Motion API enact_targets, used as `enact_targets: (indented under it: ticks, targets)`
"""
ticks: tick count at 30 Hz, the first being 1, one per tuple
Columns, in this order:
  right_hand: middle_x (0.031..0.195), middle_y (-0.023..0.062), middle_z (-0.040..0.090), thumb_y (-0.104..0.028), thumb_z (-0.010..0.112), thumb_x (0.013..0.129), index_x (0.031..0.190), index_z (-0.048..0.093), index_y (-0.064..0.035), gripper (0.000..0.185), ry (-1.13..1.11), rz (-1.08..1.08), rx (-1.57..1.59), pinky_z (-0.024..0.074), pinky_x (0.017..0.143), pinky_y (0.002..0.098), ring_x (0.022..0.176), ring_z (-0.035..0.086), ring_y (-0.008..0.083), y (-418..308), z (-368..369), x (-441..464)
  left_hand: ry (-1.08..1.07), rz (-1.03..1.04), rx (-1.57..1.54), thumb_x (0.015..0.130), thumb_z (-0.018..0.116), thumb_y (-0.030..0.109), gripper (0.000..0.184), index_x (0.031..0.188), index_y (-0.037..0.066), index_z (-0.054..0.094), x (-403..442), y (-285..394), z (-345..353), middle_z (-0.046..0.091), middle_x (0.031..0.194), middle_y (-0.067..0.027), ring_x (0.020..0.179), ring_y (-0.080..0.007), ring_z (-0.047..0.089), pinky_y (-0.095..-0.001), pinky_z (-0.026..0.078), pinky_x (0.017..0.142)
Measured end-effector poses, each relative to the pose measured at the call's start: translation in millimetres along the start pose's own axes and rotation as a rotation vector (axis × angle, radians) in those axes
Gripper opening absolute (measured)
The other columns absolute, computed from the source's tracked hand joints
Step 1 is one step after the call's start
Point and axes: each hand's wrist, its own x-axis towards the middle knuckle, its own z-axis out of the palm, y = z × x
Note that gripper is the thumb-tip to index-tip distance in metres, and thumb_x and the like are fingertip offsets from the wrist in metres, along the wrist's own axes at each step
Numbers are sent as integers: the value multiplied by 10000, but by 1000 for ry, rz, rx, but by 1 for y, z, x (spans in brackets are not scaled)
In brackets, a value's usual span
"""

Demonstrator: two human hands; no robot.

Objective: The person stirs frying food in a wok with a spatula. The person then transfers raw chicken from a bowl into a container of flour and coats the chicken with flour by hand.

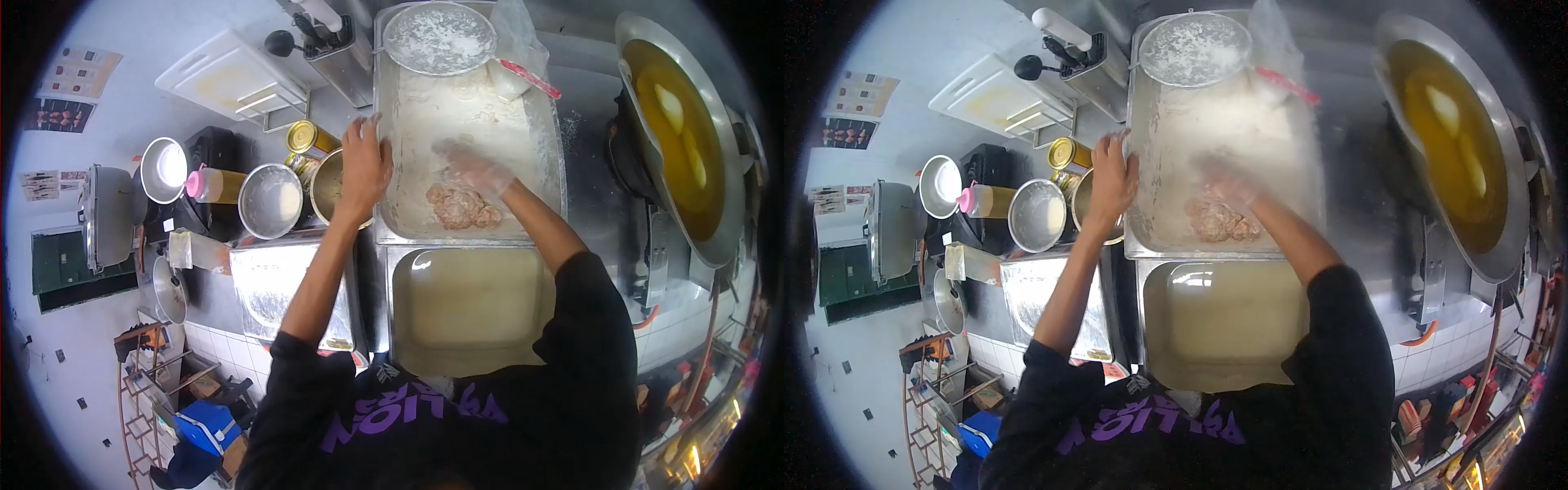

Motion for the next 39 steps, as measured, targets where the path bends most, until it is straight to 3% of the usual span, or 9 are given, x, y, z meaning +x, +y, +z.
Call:
enact_targets:
  ticks: [4, 6, 13, 18, 23, 29, 33, 34, 39]
  targets:
    - [1080, 125, 624, -198, 521, 846, 1082, 612, -35, 301, -382, -372, -228, 446, 876, 425, 975, 581, 311, -84, -30, 38, 39, -122, -130, 825, 483, -6, 438, 1255, -33, 403, -46, 3, 18, 409, 1188, -305, 1087, -453, 438, -476, 362, 942]
    - [843, 84, 637, -177, 526, 839, 821, 647, -47, 179, -565, 119, 90, 477, 731, 363, 753, 583, 248, -111, -16, 44, 34, -180, -156, 831, 435, -52, 437, 1265, -40, 377, -50, 7, 20, 416, 1190, -284, 1109, -447, 434, -463, 363, 954]
    - [931, 179, 622, -316, 505, 832, 988, 620, -40, 337, -839, -45, -348, 476, 697, 401, 778, 590, 321, -84, 15, 22, 26, -195, -178, 742, 472, -105, 525, 1261, -71, 394, -46, 8, 18, 424, 1192, -303, 1108, -451, 432, -469, 358, 970]
    - [1061, 195, 613, -307, 543, 820, 1248, 501, -52, 499, -691, 6, 83, 482, 804, 378, 905, 595, 344, -117, -44, 19, 9, -193, -84, 739, 518, -68, 525, 1253, -44, 417, -44, 10, 16, 432, 1209, -282, 1119, -438, 431, -470, 366, 960]
    - [1025, 163, 623, -238, 539, 843, 1111, 567, -28, 341, -546, 2, 209, 485, 778, 398, 883, 604, 305, -89, -102, -11, 87, -66, 160, 824, 539, 50, 416, 1231, 12, 460, -28, 30, 7, 431, 1215, -261, 1093, -422, 444, -459, 375, 935]
    - [1180, 190, 555, -350, 572, 833, 1221, 509, -48, 496, -452, 365, 106, 435, 887, 424, 1030, 554, 313, -104, -122, -29, -7, 23, -505, 842, 559, 291, 379, 1067, -12, 599, 119, 93, 38, 597, 1029, -227, 1003, -398, 548, -445, 424, 896]
    - [1318, 222, 457, -401, 572, 829, 1340, 409, -50, 641, -493, 514, 320, 345, 1041, 421, 1221, 439, 354, -123, -141, -21, -280, -244, -442, 786, 565, 474, 564, 1035, -29, 627, 224, 133, 62, 593, 1108, -257, 1054, -375, 571, -422, 459, 896]
    - [1001, 235, 615, -360, 573, 811, 1125, 559, -28, 457, -61, 343, 139, 449, 848, 469, 944, 581, 402, -90, -83, -42, -269, -245, -444, 786, 565, 474, 564, 1035, -29, 627, 235, 139, 69, 593, 1108, -257, 1054, -375, 571, -422, 459, 896]
    - [891, 225, 616, -345, 558, 819, 1021, 575, -4, 397, 73, 309, 55, 463, 789, 462, 864, 599, 371, -67, -51, -40, -233, -387, -271, 746, 660, 444, 544, 1037, -14, 632, 280, 141, 112, 599, 1150, -203, 1070, -334, 586, -391, 474, 906]
